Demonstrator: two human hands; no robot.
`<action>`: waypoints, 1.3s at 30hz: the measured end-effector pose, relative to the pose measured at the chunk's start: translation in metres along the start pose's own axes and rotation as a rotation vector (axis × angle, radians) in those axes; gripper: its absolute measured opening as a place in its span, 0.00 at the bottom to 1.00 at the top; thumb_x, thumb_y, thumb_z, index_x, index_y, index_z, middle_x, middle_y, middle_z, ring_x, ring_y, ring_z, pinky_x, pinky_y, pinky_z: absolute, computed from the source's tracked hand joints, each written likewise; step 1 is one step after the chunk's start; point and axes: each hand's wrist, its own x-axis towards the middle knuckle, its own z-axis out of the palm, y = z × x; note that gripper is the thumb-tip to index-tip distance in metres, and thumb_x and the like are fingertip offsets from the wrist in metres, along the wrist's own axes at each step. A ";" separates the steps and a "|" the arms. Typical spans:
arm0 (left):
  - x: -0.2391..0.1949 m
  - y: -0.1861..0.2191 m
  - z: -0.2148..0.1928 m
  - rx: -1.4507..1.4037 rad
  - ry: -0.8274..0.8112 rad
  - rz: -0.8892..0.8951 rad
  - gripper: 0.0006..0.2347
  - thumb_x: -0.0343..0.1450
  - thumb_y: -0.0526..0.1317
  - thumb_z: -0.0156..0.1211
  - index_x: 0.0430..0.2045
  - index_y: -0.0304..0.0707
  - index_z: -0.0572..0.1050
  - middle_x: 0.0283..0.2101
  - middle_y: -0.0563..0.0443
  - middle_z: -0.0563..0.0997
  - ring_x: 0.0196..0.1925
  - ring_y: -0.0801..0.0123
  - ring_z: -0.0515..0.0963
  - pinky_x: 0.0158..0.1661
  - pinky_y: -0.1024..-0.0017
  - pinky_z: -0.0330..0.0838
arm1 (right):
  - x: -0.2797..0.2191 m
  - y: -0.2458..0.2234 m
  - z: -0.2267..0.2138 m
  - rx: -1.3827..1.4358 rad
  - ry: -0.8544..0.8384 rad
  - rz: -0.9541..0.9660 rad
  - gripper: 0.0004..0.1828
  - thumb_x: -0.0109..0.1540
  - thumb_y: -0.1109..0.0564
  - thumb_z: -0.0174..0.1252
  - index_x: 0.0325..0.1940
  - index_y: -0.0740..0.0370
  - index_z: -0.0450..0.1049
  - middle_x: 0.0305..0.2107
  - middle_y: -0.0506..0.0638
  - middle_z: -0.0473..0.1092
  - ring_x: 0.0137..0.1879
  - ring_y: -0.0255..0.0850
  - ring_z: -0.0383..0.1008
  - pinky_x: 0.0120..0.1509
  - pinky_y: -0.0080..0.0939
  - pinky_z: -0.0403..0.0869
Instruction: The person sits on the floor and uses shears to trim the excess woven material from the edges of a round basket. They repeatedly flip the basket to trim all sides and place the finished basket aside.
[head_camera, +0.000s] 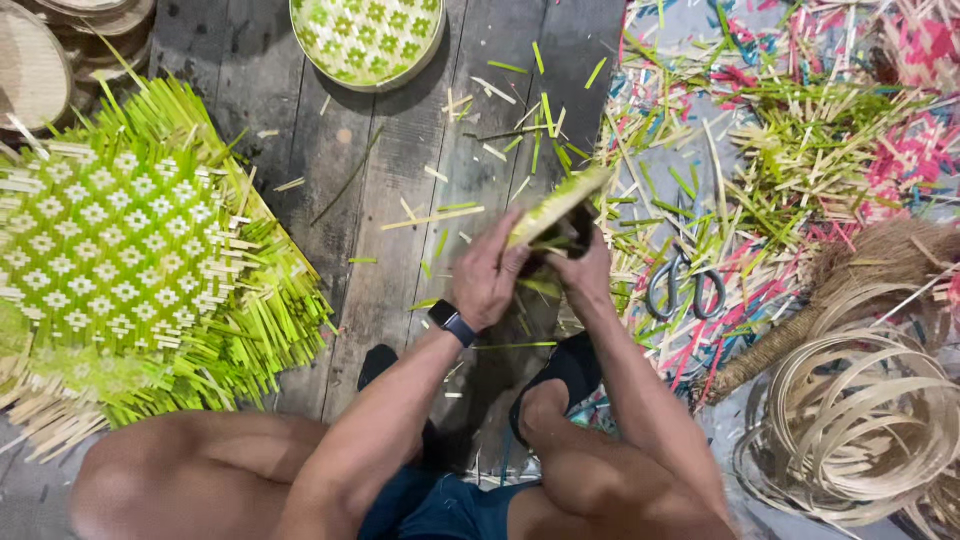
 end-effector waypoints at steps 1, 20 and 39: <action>0.004 -0.006 0.003 0.022 -0.031 -0.145 0.26 0.81 0.57 0.40 0.71 0.46 0.65 0.58 0.36 0.80 0.62 0.54 0.77 0.63 0.62 0.69 | -0.005 0.021 -0.007 0.065 0.031 0.072 0.39 0.52 0.50 0.71 0.62 0.67 0.67 0.51 0.55 0.74 0.56 0.45 0.75 0.63 0.44 0.72; 0.058 -0.174 -0.118 -0.477 0.387 -0.644 0.22 0.76 0.58 0.53 0.36 0.32 0.77 0.37 0.54 0.80 0.38 0.73 0.76 0.40 0.71 0.71 | -0.073 0.098 -0.004 1.105 -0.054 0.574 0.26 0.66 0.42 0.49 0.64 0.56 0.68 0.60 0.53 0.69 0.62 0.49 0.72 0.65 0.60 0.71; 0.036 -0.137 0.031 -0.367 0.009 -0.457 0.21 0.80 0.52 0.49 0.50 0.30 0.79 0.46 0.50 0.85 0.49 0.75 0.81 0.52 0.75 0.72 | -0.015 -0.038 -0.012 -0.749 -0.069 -0.501 0.12 0.59 0.58 0.66 0.47 0.59 0.79 0.38 0.53 0.70 0.48 0.52 0.70 0.53 0.53 0.68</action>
